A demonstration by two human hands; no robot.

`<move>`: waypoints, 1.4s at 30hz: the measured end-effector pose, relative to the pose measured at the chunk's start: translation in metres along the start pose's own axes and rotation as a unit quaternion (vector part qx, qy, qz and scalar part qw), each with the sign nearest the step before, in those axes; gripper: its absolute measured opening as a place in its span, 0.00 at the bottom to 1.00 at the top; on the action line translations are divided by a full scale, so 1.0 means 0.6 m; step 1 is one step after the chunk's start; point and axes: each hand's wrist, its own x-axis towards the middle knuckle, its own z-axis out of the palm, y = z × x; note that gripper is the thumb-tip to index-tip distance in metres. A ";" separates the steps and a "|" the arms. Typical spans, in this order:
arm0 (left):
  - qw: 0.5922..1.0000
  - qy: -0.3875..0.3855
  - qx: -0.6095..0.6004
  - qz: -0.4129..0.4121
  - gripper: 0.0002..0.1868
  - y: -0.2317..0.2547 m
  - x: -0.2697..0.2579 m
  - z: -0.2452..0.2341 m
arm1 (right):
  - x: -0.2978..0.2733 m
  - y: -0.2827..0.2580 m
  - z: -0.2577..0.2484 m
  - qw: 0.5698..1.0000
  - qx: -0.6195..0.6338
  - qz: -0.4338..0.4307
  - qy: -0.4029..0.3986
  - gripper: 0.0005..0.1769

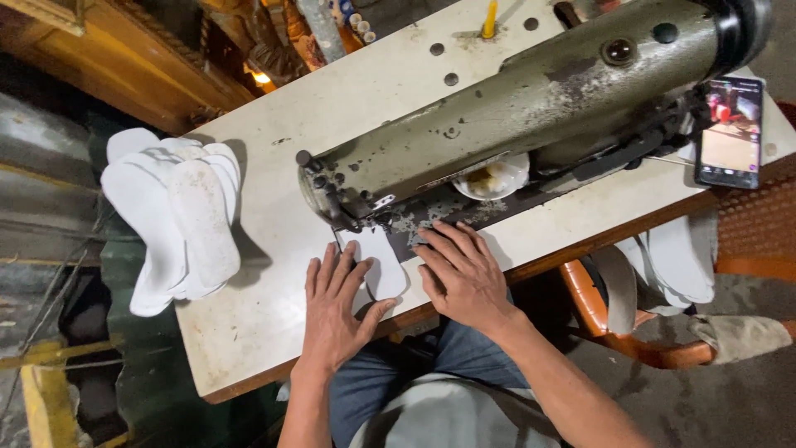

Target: Stitching layers of shoe insoles together using an industrial sewing machine

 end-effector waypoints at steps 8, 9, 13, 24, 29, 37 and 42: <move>1.000 0.005 -0.003 -0.007 0.34 0.010 0.009 0.000 | -0.010 0.007 0.001 0.998 0.031 0.015 -0.045 0.18; 1.000 0.004 0.001 -0.012 0.35 0.007 0.009 0.000 | -0.011 0.007 0.004 0.997 0.045 0.016 -0.066 0.20; 1.000 -0.004 0.013 -0.006 0.36 -0.002 0.011 0.002 | 0.005 0.007 -0.004 0.989 0.079 0.022 -0.124 0.23; 0.998 -0.050 0.033 -0.010 0.48 -0.031 0.021 0.005 | 0.023 0.004 0.001 0.970 0.137 0.014 -0.200 0.25; 0.998 -0.061 0.028 -0.016 0.49 -0.035 0.027 0.002 | 0.024 0.002 0.003 0.967 0.133 0.020 -0.218 0.27; 0.994 -0.102 0.019 -0.042 0.50 -0.041 0.046 -0.013 | 0.023 -0.011 0.021 0.975 0.114 0.006 -0.193 0.31; 0.988 -0.129 0.024 -0.081 0.53 -0.072 0.043 0.011 | 0.027 -0.017 0.028 0.989 0.097 0.006 -0.111 0.25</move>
